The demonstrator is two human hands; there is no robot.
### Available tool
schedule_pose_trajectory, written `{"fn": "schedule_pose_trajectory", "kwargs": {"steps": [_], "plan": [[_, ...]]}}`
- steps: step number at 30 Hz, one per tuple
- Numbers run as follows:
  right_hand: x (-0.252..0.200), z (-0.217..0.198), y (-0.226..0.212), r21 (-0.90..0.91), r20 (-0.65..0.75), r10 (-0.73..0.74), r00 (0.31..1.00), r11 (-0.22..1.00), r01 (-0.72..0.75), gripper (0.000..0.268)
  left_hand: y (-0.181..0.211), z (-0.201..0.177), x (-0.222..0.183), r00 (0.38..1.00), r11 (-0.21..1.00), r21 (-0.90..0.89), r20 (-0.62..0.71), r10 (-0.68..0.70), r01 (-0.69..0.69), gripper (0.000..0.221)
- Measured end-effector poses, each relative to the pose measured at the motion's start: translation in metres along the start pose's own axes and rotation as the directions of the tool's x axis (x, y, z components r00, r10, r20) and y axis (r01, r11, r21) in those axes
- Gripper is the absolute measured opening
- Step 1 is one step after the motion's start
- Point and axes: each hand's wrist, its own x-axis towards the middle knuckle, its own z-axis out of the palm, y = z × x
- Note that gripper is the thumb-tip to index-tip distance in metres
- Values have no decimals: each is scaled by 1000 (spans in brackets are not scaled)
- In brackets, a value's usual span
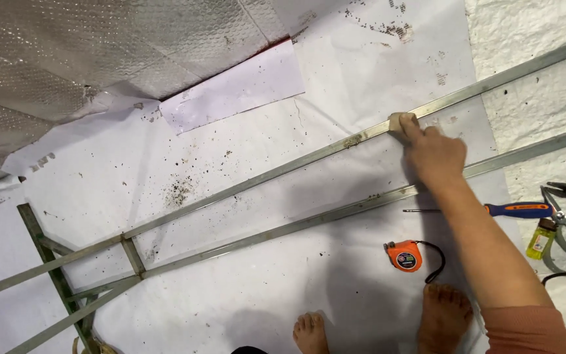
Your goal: Measuring metal bars with a tape measure and sanding the frame surface with an abrasive block
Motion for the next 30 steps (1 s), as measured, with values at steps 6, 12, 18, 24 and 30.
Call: {"fn": "schedule_pose_trajectory", "kwargs": {"steps": [6, 12, 18, 24, 30], "plan": [[22, -18, 50, 73, 117, 316, 942, 943, -325, 60, -3, -20, 6, 980, 995, -30, -174, 93, -100, 24], [17, -22, 44, 88, 264, 123, 956, 985, -151, 45, -6, -25, 12, 986, 986, -65, -73, 148, -153, 32], [17, -17, 44, 129, 193, 217, 957, 961, -244, 53, -10, -23, 13, 983, 983, -23, -49, 180, -181, 30], [-16, -36, 66, 45, 309, 200, 930, 974, -224, 49, -6, -13, 7, 1000, 1000, 3, 17, 17, -17, 28], [-115, -12, 73, 83, 113, 96, 989, 991, -106, 38, -14, 7, 3, 991, 996, 3, 100, 89, -89, 31]]}}
